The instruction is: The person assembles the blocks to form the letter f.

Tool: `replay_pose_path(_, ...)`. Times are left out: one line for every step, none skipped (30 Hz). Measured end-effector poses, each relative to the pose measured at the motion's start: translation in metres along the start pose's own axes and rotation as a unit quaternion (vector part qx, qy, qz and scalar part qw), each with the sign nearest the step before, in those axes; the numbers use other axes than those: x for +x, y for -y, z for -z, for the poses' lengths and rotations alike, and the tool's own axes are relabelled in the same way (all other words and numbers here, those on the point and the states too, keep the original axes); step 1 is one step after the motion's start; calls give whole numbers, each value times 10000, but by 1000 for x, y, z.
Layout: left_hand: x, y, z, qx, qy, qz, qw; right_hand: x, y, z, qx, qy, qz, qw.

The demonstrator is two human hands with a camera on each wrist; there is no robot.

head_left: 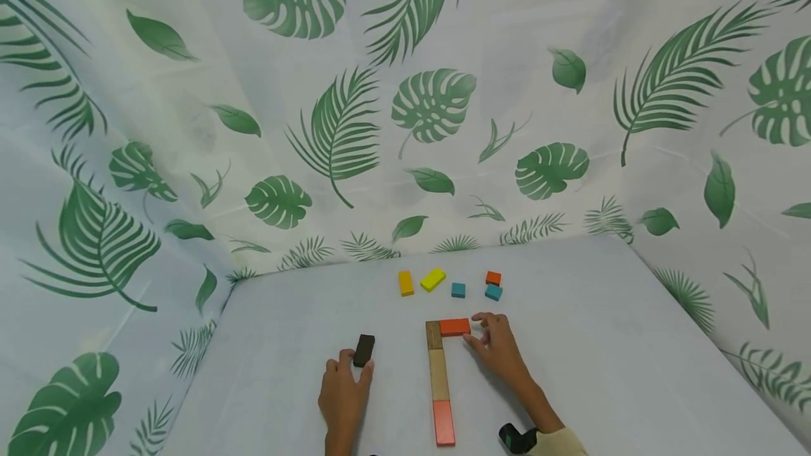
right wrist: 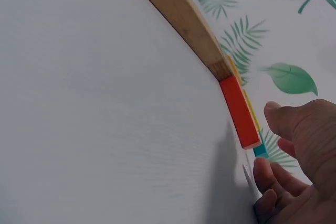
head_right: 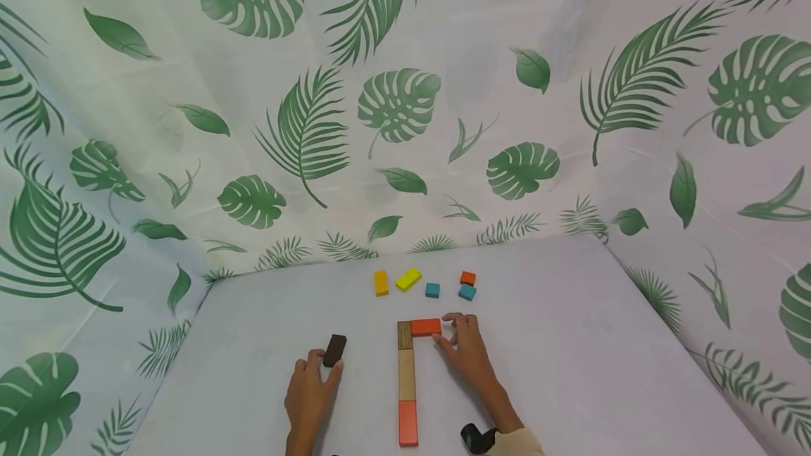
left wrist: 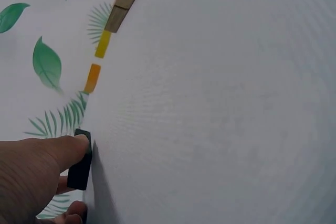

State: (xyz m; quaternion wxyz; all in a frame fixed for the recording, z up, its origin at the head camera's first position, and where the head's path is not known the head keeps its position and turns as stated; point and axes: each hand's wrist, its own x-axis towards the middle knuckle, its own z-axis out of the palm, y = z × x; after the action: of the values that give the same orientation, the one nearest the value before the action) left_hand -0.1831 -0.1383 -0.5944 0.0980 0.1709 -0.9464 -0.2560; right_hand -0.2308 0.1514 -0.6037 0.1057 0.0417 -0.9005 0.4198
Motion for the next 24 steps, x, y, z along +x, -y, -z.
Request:
replay_pose_path(1,0,0,17,5,-44,10000,-5,1,1,107,29,-19,9999)
replay_pose_path(2,0,-1,28,7,-133,9999,-10,2,1,209,64,2,9998)
replay_pose_path(3,-1,-1,41,17,-253,9997,-15,4,1,300,142,8,9994)
replay_pose_path(4,-1,-1,44,28,-392,9992,-20,6,1,398,238,32,9989)
replay_pose_path(5,-1,-1,28,33,-569,9984,-24,8,0,469,344,66,9983)
replay_pose_path(7,-2,-2,-2,43,-738,9973,-28,11,-1,518,472,85,9975)
replay_pose_path(9,-3,-3,-34,35,-958,9954,-32,14,-2,561,609,111,9965)
replay_pose_path(12,-4,-4,-77,52,-1166,9931,-35,16,-3,591,750,153,9953)
replay_pose_path(14,-6,-5,-160,89,-1337,9908,-39,19,-5,605,904,204,9939)
replay_pose_path(16,-7,-6,-240,126,-1488,9885,-41,21,-6,628,1045,278,9922)
replay_pose_path(19,-9,-8,-343,154,-1647,9856,-44,24,-7,622,1171,364,9905)
replay_pose_path(22,-10,-9,-449,216,-1751,9833,-46,26,-9,604,1286,462,9888)
replay_pose_path(24,-12,-10,-535,276,-1846,9810,-47,28,-10,600,1372,571,9871)
replay_pose_path(27,-15,-11,-644,358,-1893,9792,-48,30,-11,574,1421,684,9858)
replay_pose_path(30,-17,-12,-759,444,-1921,9774,-49,32,-11,528,1455,755,9850)
replay_pose_path(32,-19,-14,-856,535,-1943,9757,-50,34,-12,484,1464,815,9847)
replay_pose_path(35,-21,-14,-969,641,-1950,9739,-50,35,-12,422,1467,846,9847)
replay_pose_path(37,-24,-15,-1042,760,-1916,9730,-51,35,-12,363,1464,872,9847)
replay_pose_path(40,-26,-16,-1110,854,-1912,9715,-51,35,-13,336,1451,874,9850)
replay_pose_path(42,-28,-17,-1175,943,-1910,9699,-52,35,-13,248,1430,869,9856)
replay_pose_path(44,-30,-18,-1219,1013,-1908,9688,-53,35,-13,203,1437,837,9859)
replay_pose_path(46,-31,-19,-1247,1061,-1919,9676,-53,35,-13,141,1438,820,9861)
replay_pose_path(48,-33,-19,-1259,1093,-1931,9669,-54,35,-13,82,1437,805,9863)
replay_pose_path(49,-34,-20,-1243,1096,-1958,9665,-54,35,-14,41,1419,809,9866)
